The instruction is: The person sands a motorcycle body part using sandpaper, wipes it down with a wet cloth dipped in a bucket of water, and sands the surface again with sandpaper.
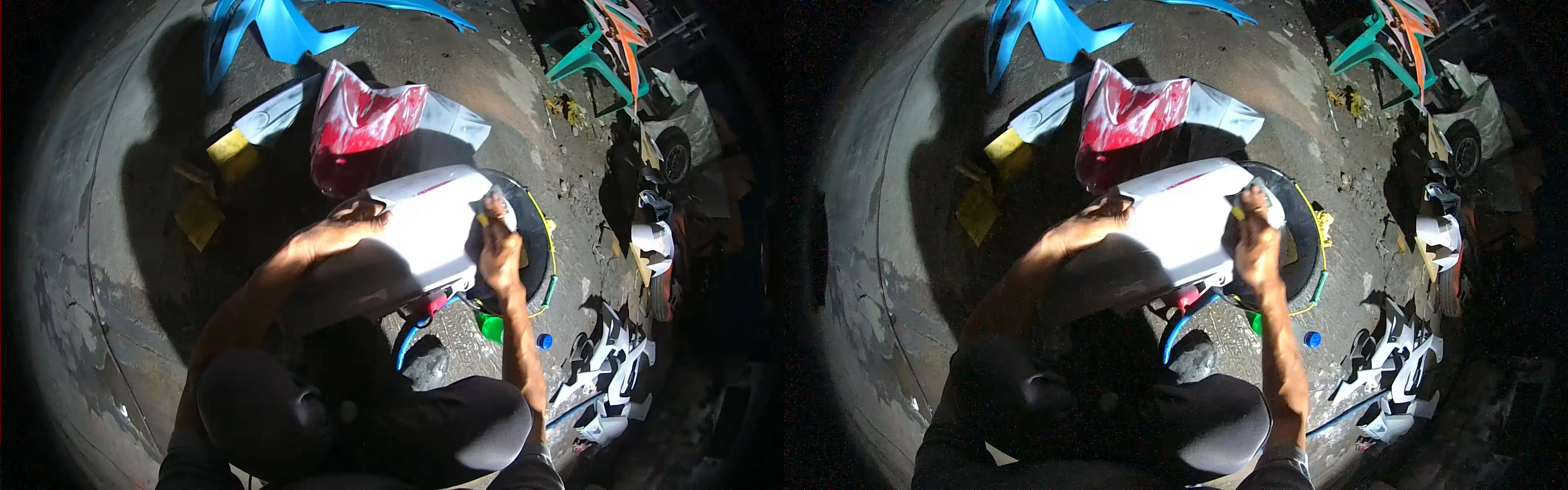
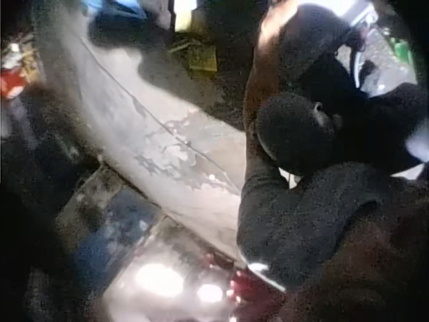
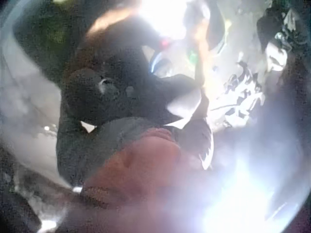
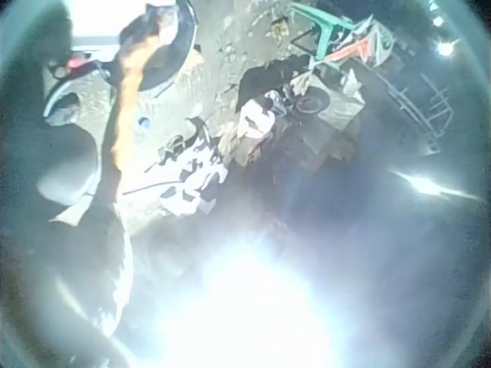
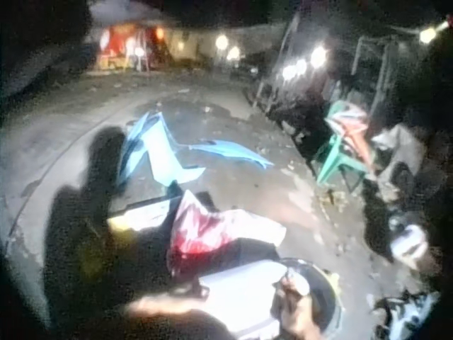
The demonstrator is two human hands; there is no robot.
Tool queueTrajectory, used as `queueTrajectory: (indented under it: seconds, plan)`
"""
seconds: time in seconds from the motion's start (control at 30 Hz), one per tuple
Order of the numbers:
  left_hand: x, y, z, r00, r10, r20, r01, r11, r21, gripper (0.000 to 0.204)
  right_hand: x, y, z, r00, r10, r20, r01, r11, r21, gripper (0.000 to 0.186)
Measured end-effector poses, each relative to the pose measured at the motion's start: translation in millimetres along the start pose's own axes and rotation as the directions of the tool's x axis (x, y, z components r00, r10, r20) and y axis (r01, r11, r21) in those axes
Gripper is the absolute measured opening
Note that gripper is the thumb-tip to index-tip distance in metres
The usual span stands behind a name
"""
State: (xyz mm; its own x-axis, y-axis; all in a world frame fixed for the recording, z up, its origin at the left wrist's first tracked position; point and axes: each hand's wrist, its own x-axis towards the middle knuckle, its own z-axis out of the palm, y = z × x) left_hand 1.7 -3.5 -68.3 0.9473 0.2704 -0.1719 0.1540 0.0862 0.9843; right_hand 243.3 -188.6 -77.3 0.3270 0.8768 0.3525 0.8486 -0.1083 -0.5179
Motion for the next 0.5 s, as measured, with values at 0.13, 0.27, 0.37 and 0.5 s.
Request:
queueTrajectory:
  seconds: [0.13,0.27,0.37,0.5]
  plan:
    - [-12,-8,-5,0.981,-0.172,-0.089,0.17,0.985,-0.024,0.068,-14,-87,18,0.954,-0.191,0.23,0.024,0.816,0.577,0.068]
    - [-22,-11,-8,0.962,-0.207,-0.178,0.198,0.978,-0.071,0.075,21,-21,40,0.962,-0.081,-0.262,0.236,0.731,0.64,0.032]
    - [3,5,16,0.972,-0.197,-0.125,0.179,0.974,-0.138,0.075,-7,83,-9,0.977,0.211,-0.034,-0.211,0.977,-0.007,0.053]
    - [-17,9,-3,0.95,-0.25,-0.185,0.234,0.967,-0.103,0.072,-20,-57,17,0.988,-0.139,-0.06,0.147,0.788,0.598,0.048]
